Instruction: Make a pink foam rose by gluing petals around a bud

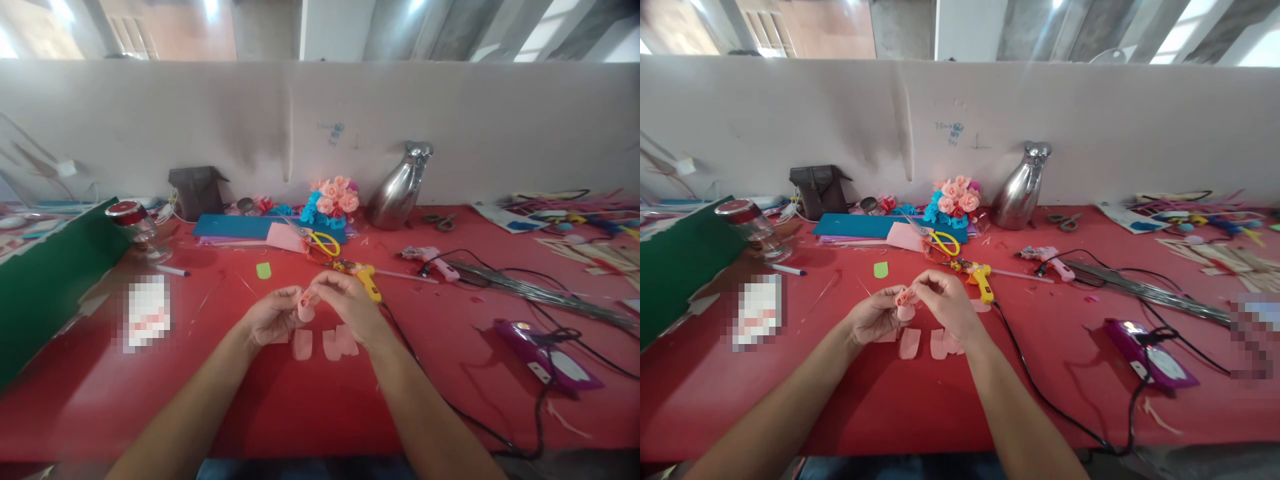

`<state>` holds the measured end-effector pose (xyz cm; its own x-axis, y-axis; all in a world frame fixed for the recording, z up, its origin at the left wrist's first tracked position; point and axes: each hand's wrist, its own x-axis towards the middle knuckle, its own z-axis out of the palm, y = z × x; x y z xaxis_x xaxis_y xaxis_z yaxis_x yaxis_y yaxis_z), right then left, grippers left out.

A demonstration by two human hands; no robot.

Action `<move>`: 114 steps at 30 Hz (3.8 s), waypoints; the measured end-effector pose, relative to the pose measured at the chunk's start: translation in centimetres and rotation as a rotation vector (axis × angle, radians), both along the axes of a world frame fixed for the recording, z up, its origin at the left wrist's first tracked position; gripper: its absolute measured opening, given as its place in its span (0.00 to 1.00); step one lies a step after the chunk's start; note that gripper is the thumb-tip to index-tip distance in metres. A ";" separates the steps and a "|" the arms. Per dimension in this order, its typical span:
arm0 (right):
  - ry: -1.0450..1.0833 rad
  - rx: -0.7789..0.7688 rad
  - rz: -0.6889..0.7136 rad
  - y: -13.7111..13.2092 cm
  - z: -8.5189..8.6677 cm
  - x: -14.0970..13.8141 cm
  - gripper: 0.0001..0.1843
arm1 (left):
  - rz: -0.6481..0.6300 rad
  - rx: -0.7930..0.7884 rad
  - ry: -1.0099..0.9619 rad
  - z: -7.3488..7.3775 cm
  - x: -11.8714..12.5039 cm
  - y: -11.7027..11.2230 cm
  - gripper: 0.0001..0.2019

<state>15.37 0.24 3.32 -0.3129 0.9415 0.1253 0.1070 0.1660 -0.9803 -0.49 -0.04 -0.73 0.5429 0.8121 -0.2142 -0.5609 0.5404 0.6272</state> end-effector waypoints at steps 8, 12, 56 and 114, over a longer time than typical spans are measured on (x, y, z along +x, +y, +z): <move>-0.100 0.403 -0.098 -0.4 0.7 0.9 0.02 | 0.080 0.110 0.125 -0.3 -0.4 0.3 0.07; -0.297 0.530 -0.052 -0.8 1.7 1.1 0.05 | 0.076 0.141 0.175 -0.3 -0.4 0.2 0.07; -0.320 0.402 0.188 -0.4 2.3 1.4 0.08 | -0.082 -0.008 0.153 -0.4 -0.6 0.2 0.07; -0.073 0.266 -0.337 -0.8 0.2 -1.2 0.05 | 0.476 -0.010 -0.137 -0.8 0.1 1.4 0.06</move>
<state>14.22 -0.57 3.51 -0.0103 0.9305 0.3662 0.2658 0.3556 -0.8961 -0.41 1.36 -1.51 0.1361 0.9750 -0.1755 -0.8241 0.2097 0.5262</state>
